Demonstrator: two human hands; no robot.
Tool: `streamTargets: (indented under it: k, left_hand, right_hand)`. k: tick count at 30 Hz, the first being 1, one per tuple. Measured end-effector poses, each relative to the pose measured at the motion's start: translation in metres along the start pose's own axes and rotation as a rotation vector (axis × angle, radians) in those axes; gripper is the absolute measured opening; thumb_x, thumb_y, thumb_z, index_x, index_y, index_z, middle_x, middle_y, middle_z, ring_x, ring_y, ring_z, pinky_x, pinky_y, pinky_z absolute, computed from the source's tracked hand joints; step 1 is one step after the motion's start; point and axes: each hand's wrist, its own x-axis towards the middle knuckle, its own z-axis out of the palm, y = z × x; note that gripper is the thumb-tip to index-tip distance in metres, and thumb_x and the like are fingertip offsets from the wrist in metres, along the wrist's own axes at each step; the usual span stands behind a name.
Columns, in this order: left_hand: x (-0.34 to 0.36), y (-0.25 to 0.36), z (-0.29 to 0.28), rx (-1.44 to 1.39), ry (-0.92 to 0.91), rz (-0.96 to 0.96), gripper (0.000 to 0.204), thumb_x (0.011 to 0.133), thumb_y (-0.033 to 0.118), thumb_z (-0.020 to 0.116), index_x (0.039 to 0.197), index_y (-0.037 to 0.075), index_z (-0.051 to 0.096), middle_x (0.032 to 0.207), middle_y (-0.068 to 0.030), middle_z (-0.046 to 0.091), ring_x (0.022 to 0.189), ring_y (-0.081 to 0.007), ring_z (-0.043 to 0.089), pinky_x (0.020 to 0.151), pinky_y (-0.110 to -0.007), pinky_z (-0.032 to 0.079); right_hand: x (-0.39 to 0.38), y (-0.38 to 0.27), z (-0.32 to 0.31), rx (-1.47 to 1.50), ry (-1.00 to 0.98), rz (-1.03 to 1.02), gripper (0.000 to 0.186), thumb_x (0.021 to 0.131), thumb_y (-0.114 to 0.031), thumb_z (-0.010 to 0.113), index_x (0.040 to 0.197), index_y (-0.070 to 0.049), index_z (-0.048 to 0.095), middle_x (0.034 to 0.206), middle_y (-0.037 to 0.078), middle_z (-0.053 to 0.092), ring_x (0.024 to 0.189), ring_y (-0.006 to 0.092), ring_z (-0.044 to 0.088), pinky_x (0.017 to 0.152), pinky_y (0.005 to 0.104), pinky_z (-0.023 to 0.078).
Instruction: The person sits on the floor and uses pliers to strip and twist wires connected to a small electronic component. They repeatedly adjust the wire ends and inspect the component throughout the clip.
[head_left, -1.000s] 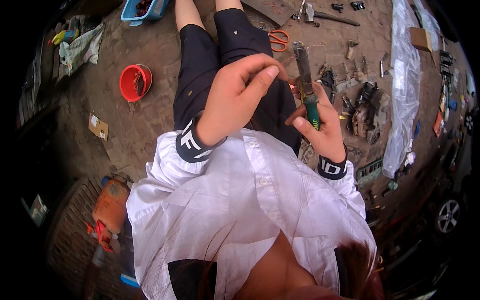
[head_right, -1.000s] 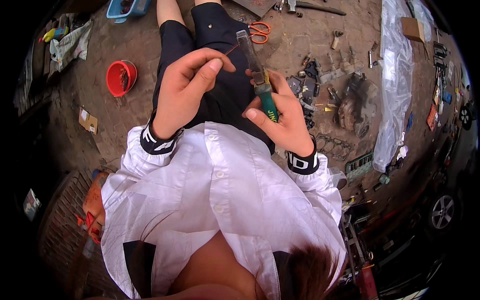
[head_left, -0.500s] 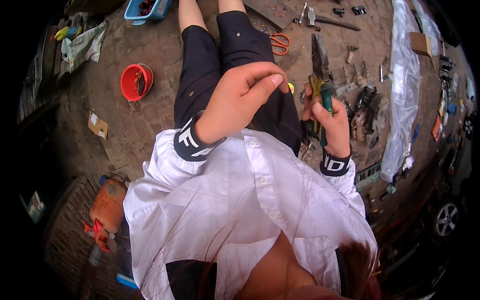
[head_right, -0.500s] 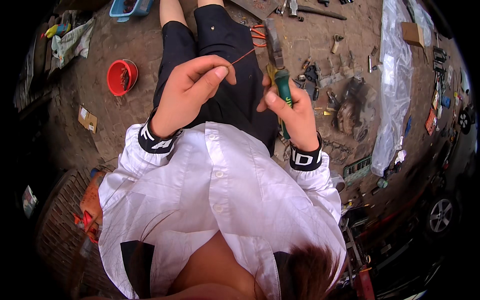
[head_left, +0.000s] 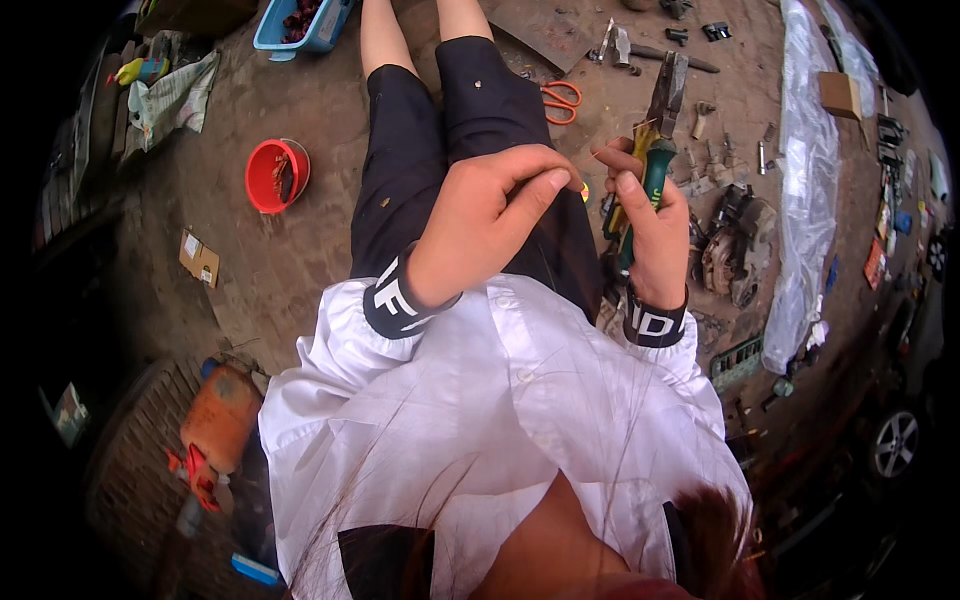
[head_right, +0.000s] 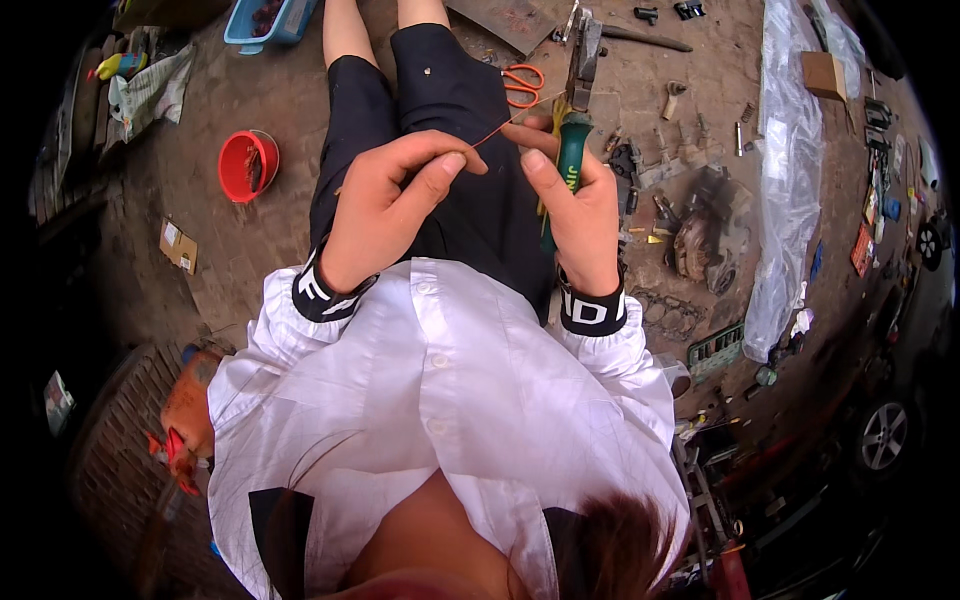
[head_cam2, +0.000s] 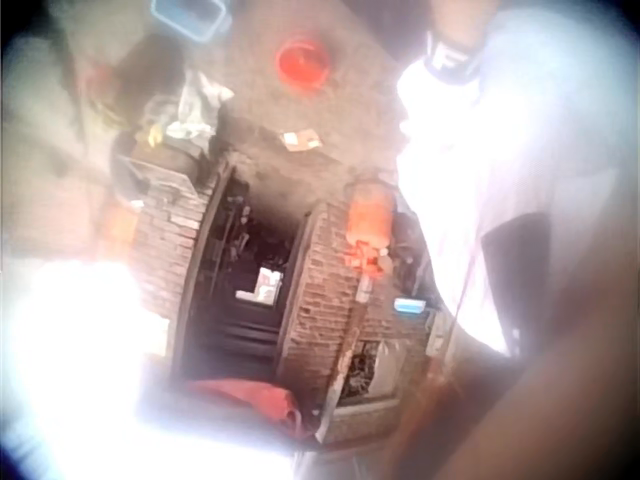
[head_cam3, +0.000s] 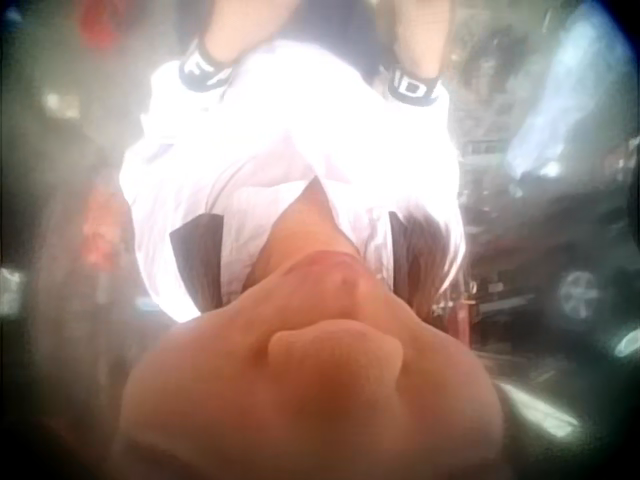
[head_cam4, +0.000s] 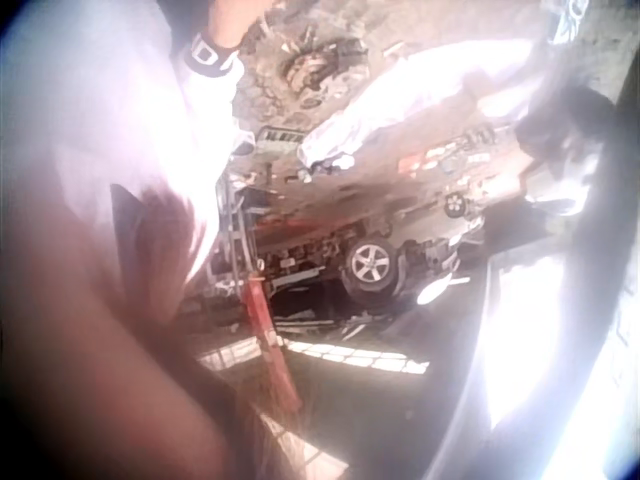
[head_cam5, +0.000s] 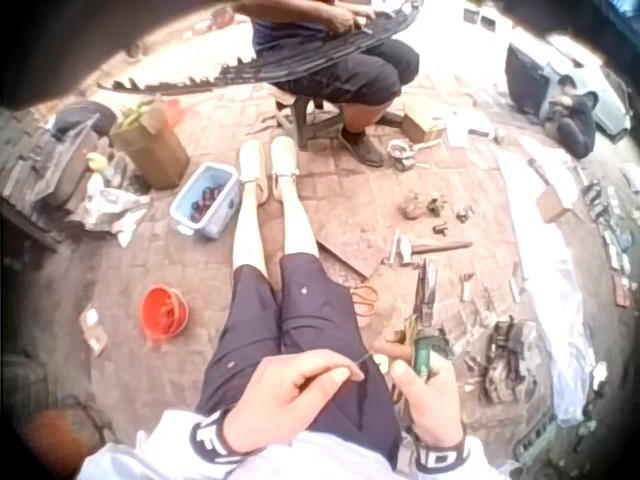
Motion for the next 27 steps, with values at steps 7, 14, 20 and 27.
streamTargets:
  k: [7,14,20,27]
  left_hand:
    - [-0.005,0.0,-0.005,-0.143,-0.069,-0.127,0.021,0.096,0.012,0.05,0.105,-0.001,0.064,0.063,0.0028,0.048,0.056,-0.0043,0.041,0.051,-0.021,0.032]
    - [-0.008,-0.002,-0.003,-0.358,-0.118,-0.19,0.02,0.097,0.011,0.049,0.1,-0.003,0.064,0.063,0.0021,0.05,0.054,-0.0043,0.041,0.05,-0.02,0.032]
    - [-0.007,-0.002,-0.003,-0.335,-0.068,-0.163,0.019,0.097,0.011,0.05,0.098,-0.003,0.064,0.067,0.002,0.052,0.054,-0.0039,0.04,0.049,-0.02,0.031]
    - [0.002,-0.007,-0.008,-0.001,0.211,0.012,0.018,0.096,0.012,0.052,0.098,-0.002,0.065,0.076,0.0017,0.061,0.057,-0.0037,0.042,0.052,-0.019,0.034]
  right_hand:
    - [0.016,-0.009,0.016,0.198,0.08,-0.123,0.021,0.087,-0.018,0.067,0.094,0.002,0.069,0.112,0.009,0.058,0.101,0.0154,0.056,0.09,0.0306,0.041]
    - [0.02,-0.006,0.01,0.445,0.194,-0.038,0.017,0.088,-0.014,0.067,0.098,-0.001,0.065,0.116,0.008,0.058,0.09,0.0143,0.059,0.086,0.03,0.044]
    - [0.025,-0.004,0.005,0.38,0.21,-0.044,0.019,0.091,-0.017,0.062,0.101,-0.002,0.064,0.122,0.008,0.058,0.093,0.013,0.056,0.087,0.0307,0.043]
    - [0.007,0.012,-0.012,-0.233,0.025,-0.155,0.024,0.088,-0.021,0.062,0.095,-0.001,0.071,0.125,0.012,0.055,0.108,0.0207,0.051,0.095,0.0361,0.038]
